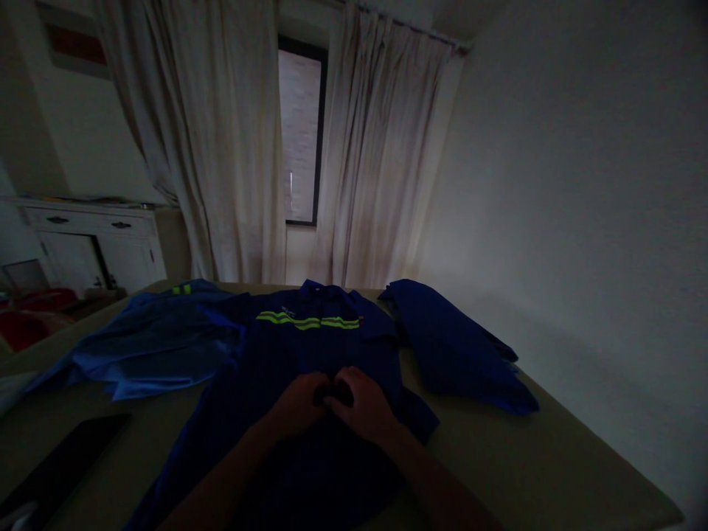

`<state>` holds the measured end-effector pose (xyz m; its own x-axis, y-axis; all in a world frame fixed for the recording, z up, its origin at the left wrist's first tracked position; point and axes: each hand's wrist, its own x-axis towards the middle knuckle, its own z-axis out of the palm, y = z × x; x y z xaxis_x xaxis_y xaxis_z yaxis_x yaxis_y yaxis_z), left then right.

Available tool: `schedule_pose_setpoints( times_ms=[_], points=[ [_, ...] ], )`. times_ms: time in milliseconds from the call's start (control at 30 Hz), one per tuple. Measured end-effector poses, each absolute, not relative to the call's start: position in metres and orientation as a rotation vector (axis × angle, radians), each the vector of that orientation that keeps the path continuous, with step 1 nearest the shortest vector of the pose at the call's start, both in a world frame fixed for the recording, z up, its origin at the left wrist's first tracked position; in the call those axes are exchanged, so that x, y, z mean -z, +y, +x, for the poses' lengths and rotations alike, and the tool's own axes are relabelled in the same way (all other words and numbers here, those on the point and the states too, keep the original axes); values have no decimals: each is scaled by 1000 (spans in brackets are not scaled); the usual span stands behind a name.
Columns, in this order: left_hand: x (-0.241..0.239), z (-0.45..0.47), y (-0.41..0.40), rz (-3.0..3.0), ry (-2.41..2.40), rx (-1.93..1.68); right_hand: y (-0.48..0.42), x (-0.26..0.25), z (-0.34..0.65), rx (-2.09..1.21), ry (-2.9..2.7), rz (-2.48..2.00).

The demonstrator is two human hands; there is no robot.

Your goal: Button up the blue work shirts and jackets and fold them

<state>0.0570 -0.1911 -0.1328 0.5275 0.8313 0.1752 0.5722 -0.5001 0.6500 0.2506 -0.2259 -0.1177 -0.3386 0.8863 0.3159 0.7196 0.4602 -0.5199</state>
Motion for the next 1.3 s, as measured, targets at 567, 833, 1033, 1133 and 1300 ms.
schedule_pose_setpoints(
  times_ms=[567,833,1033,1133,1300],
  points=[
    [128,58,-194,2388,1231,-709,-226,119,253,-376,-2199,-1321],
    [110,50,-194,2109,894,-792,-230,116,250,-414,-2165,-1347],
    [112,51,-197,2032,884,-813,-232,114,243,-425,-2102,-1401],
    [114,55,-199,2090,964,-795,-232,115,240,-405,-2101,-1447],
    [126,58,-197,2236,1168,-754,-230,122,238,-364,-2061,-1505]
  ],
)
